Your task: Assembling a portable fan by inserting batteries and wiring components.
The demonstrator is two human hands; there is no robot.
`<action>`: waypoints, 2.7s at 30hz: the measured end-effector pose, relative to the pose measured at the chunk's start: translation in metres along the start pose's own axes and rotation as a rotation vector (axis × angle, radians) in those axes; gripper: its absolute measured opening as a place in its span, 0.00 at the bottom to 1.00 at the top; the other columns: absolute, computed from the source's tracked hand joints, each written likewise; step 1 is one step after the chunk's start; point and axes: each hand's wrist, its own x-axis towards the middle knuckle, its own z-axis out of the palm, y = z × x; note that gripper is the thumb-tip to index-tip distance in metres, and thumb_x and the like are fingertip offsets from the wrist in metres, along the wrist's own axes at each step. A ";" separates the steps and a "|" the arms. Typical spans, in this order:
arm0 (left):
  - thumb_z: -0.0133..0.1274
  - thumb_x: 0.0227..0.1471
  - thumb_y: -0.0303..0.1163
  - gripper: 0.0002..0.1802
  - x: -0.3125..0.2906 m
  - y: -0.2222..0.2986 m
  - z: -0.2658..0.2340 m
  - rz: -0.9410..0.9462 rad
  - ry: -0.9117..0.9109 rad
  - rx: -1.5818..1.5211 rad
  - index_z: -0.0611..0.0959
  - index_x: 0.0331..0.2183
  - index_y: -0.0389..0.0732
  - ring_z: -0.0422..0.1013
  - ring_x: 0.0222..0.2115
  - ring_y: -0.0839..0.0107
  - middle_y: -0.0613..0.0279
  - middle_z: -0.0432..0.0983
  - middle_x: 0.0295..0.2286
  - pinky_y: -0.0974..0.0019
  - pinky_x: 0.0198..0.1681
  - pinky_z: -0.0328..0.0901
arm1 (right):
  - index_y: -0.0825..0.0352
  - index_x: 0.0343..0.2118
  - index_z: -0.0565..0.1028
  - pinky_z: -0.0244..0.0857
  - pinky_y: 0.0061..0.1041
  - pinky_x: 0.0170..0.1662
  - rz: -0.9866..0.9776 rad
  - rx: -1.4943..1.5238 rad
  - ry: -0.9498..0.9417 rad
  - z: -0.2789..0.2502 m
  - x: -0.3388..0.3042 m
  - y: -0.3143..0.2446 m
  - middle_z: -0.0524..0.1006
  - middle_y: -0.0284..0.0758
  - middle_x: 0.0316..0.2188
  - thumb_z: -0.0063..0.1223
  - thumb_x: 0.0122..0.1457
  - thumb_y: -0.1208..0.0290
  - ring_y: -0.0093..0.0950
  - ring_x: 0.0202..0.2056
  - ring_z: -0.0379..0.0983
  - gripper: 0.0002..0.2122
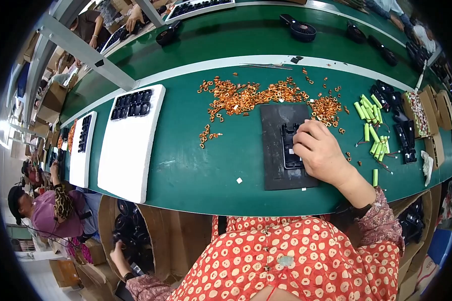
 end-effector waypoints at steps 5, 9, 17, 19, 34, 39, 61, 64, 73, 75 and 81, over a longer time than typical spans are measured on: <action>0.60 0.47 0.35 0.36 -0.159 0.230 0.050 0.279 -0.260 -0.563 0.70 0.56 0.31 0.76 0.35 0.69 0.56 0.76 0.41 0.71 0.39 0.71 | 0.67 0.29 0.76 0.67 0.40 0.54 -0.032 0.062 -0.071 -0.011 0.007 0.009 0.76 0.35 0.34 0.56 0.41 0.81 0.37 0.44 0.72 0.09; 0.67 0.28 0.37 0.44 -0.216 0.356 0.139 0.568 -0.994 -0.404 0.70 0.50 0.34 0.74 0.42 0.71 0.57 0.74 0.39 0.71 0.48 0.66 | 0.69 0.42 0.77 0.70 0.31 0.51 0.229 0.454 0.039 -0.031 0.020 0.014 0.79 0.37 0.38 0.52 0.57 0.83 0.36 0.41 0.76 0.10; 0.67 0.49 0.33 0.26 -0.312 0.540 0.302 1.293 -1.554 -0.254 0.81 0.49 0.34 0.75 0.41 0.75 0.61 0.79 0.40 0.70 0.47 0.70 | 0.71 0.47 0.77 0.69 0.22 0.42 0.680 1.409 -0.211 -0.067 0.062 0.030 0.80 0.33 0.36 0.48 0.67 0.49 0.21 0.38 0.76 0.25; 0.61 0.58 0.40 0.25 -0.328 0.550 0.309 1.152 -1.514 -0.281 0.79 0.51 0.34 0.75 0.41 0.73 0.59 0.78 0.41 0.70 0.45 0.71 | 0.67 0.45 0.78 0.66 0.19 0.36 0.695 1.406 -0.133 -0.068 0.052 0.045 0.79 0.27 0.34 0.52 0.64 0.48 0.16 0.34 0.74 0.23; 0.66 0.40 0.27 0.08 -0.377 0.422 0.331 1.776 -0.601 0.046 0.83 0.28 0.42 0.73 0.30 0.64 0.65 0.77 0.29 0.63 0.32 0.68 | 0.70 0.52 0.73 0.72 0.36 0.54 0.875 2.085 0.476 0.011 0.033 0.041 0.79 0.42 0.45 0.50 0.67 0.64 0.33 0.45 0.78 0.16; 0.61 0.40 0.27 0.06 -0.388 0.423 0.337 1.871 -0.429 0.248 0.78 0.21 0.43 0.70 0.29 0.66 0.65 0.71 0.25 0.64 0.30 0.67 | 0.71 0.48 0.74 0.72 0.33 0.52 0.879 1.966 0.465 0.020 0.032 0.030 0.80 0.39 0.42 0.54 0.65 0.66 0.29 0.43 0.78 0.15; 0.57 0.45 0.22 0.05 -0.364 0.428 0.344 1.898 -0.688 0.100 0.77 0.28 0.35 0.75 0.30 0.66 0.58 0.73 0.29 0.67 0.29 0.71 | 0.70 0.49 0.73 0.69 0.31 0.52 0.867 1.864 0.451 0.023 0.029 0.022 0.79 0.36 0.43 0.53 0.66 0.62 0.27 0.43 0.77 0.16; 0.51 0.56 0.19 0.03 -0.337 0.426 0.310 0.877 -1.446 -0.217 0.79 0.35 0.32 0.78 0.33 0.67 0.56 0.75 0.33 0.67 0.37 0.73 | 0.69 0.48 0.73 0.70 0.33 0.52 0.857 1.907 0.476 0.024 0.026 0.025 0.79 0.37 0.44 0.52 0.66 0.63 0.28 0.43 0.77 0.15; 0.54 0.45 0.20 0.18 -0.266 0.386 0.180 1.181 -1.377 0.900 0.88 0.41 0.42 0.80 0.37 0.56 0.52 0.83 0.39 0.61 0.44 0.73 | 0.65 0.54 0.72 0.71 0.28 0.49 0.721 1.987 0.350 -0.010 0.035 0.039 0.79 0.32 0.45 0.47 0.67 0.62 0.23 0.43 0.77 0.17; 0.53 0.50 0.17 0.19 -0.273 0.404 0.212 1.179 -1.287 0.183 0.84 0.45 0.38 0.77 0.46 0.62 0.53 0.81 0.44 0.64 0.51 0.69 | 0.66 0.53 0.73 0.71 0.27 0.49 0.677 2.007 0.336 -0.009 0.032 0.047 0.79 0.32 0.45 0.48 0.67 0.61 0.23 0.42 0.77 0.17; 0.59 0.59 0.31 0.30 -0.315 0.440 0.339 0.474 -1.429 -0.696 0.67 0.58 0.32 0.71 0.52 0.64 0.48 0.72 0.52 0.63 0.56 0.67 | 0.68 0.50 0.75 0.71 0.28 0.49 0.743 1.862 0.335 -0.002 0.034 0.045 0.79 0.33 0.44 0.49 0.67 0.62 0.23 0.43 0.77 0.16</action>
